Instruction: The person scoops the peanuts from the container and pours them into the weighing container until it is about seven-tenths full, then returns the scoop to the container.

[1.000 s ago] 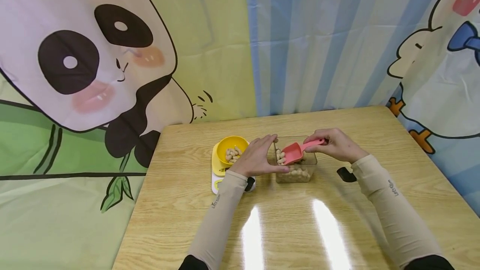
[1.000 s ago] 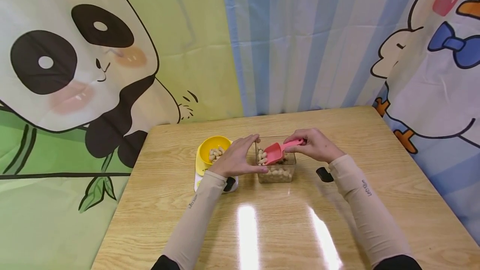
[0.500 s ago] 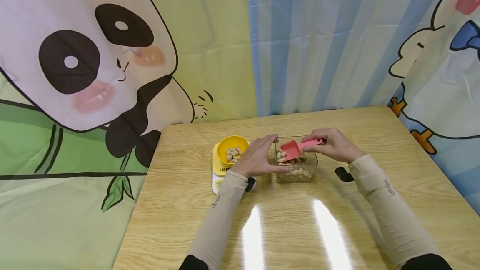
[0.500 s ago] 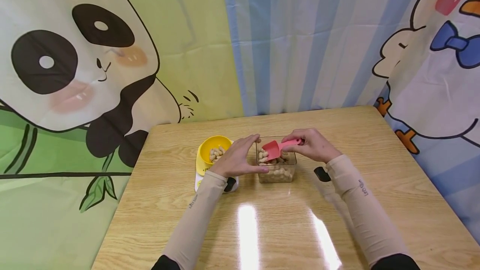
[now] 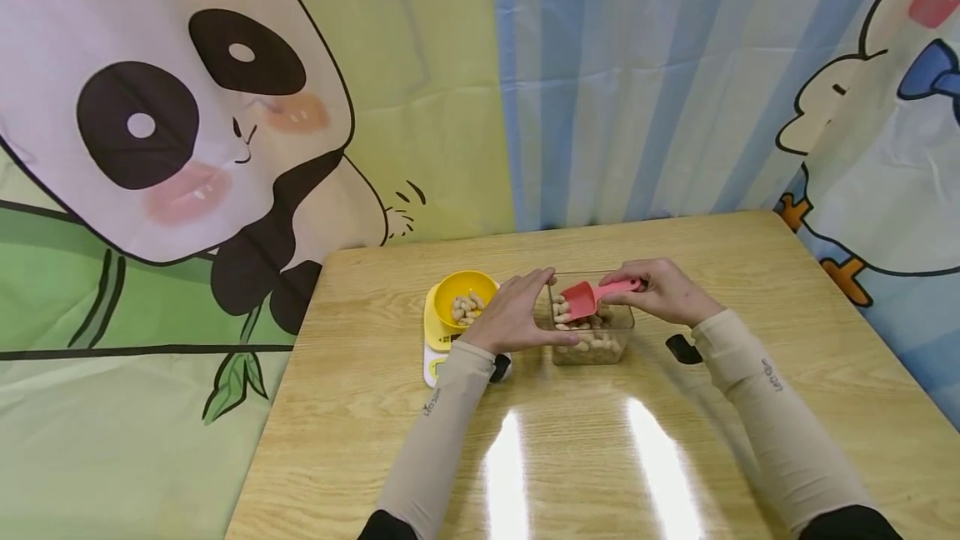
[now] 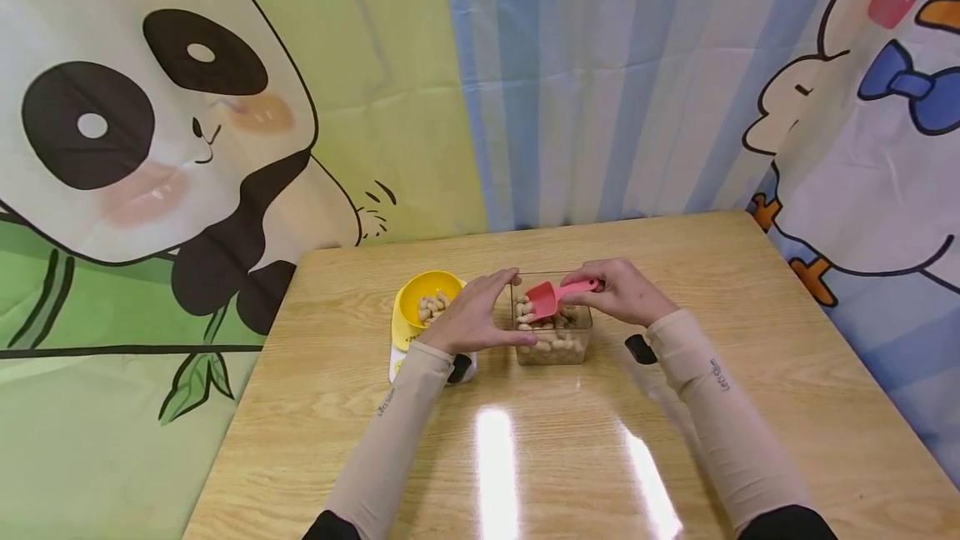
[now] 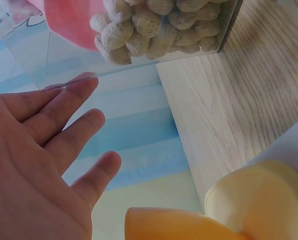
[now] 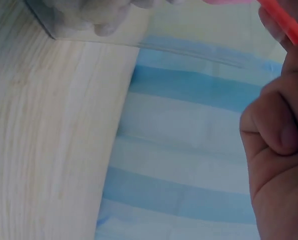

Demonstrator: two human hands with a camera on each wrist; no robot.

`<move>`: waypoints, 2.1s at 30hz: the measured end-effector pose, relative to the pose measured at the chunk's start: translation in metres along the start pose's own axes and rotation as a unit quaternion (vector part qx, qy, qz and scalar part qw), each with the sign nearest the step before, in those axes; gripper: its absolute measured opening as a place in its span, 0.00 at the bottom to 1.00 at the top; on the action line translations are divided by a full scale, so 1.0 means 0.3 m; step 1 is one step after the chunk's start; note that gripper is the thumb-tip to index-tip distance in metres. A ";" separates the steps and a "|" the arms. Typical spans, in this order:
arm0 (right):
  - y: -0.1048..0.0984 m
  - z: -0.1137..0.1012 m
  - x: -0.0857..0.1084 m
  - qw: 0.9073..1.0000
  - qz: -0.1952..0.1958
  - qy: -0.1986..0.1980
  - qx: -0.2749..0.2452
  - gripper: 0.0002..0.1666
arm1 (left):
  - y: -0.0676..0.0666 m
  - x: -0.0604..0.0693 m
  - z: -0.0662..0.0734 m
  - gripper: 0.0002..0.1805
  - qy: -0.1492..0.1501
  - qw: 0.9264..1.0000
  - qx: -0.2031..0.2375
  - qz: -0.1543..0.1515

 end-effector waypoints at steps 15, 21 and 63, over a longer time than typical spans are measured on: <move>-0.007 0.010 -0.007 0.999 -0.023 0.032 -0.001 0.10 | 0.003 0.002 -0.007 0.65 0.003 1.000 0.006 0.008; -0.002 0.017 0.002 0.998 -0.032 0.053 -0.030 0.10 | 0.001 0.005 -0.008 0.65 0.001 1.000 -0.002 0.008; -0.033 -0.028 -0.006 1.000 -0.008 -0.013 0.010 0.11 | 0.016 0.007 -0.014 0.65 -0.007 1.000 0.026 0.009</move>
Point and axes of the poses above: each hand's wrist, its own x-axis away from the middle knuckle, its own y-axis out of the palm, z = x × y, the point moved 7 cm from there along -x, towards the middle knuckle, and after that the axes turned 2 degrees about x, right-handed, at the moved point
